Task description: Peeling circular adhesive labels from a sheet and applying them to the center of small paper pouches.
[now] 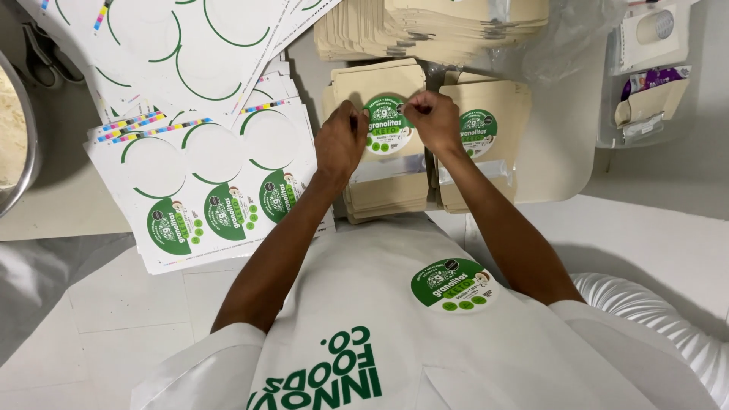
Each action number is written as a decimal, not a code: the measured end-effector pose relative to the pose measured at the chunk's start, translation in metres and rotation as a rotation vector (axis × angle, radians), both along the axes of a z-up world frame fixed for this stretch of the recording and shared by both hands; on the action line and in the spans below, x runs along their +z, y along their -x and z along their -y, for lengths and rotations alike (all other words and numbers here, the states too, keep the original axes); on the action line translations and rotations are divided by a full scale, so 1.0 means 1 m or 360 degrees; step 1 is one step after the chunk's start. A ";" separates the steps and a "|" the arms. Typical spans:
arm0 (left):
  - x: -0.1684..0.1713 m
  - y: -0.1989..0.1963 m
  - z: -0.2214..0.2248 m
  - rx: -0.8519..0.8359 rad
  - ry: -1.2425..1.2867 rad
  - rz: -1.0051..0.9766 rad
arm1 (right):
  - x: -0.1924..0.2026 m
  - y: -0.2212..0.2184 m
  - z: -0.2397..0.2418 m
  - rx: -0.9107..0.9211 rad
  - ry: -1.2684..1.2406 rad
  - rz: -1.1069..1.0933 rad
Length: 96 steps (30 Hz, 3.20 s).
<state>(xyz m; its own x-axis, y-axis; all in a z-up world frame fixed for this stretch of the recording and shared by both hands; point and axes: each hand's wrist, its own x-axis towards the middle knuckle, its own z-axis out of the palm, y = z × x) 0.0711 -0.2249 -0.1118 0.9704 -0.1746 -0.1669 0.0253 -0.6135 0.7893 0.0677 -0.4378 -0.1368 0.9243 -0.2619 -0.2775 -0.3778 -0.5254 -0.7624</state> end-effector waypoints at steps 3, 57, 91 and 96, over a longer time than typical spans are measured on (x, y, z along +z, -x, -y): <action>-0.013 -0.004 0.005 -0.0075 -0.0286 0.0099 | -0.030 -0.003 -0.002 0.0060 0.0169 0.0163; 0.007 0.028 -0.014 0.0084 0.0039 -0.0431 | 0.031 0.056 -0.019 -0.0365 -0.0576 0.0056; 0.033 0.047 -0.103 -0.0234 0.0437 0.0147 | -0.069 0.114 0.102 -0.0587 -0.0388 0.0478; 0.018 0.112 -0.140 -0.0788 -0.0566 -0.0410 | -0.061 0.147 0.212 -0.0620 0.0885 0.0245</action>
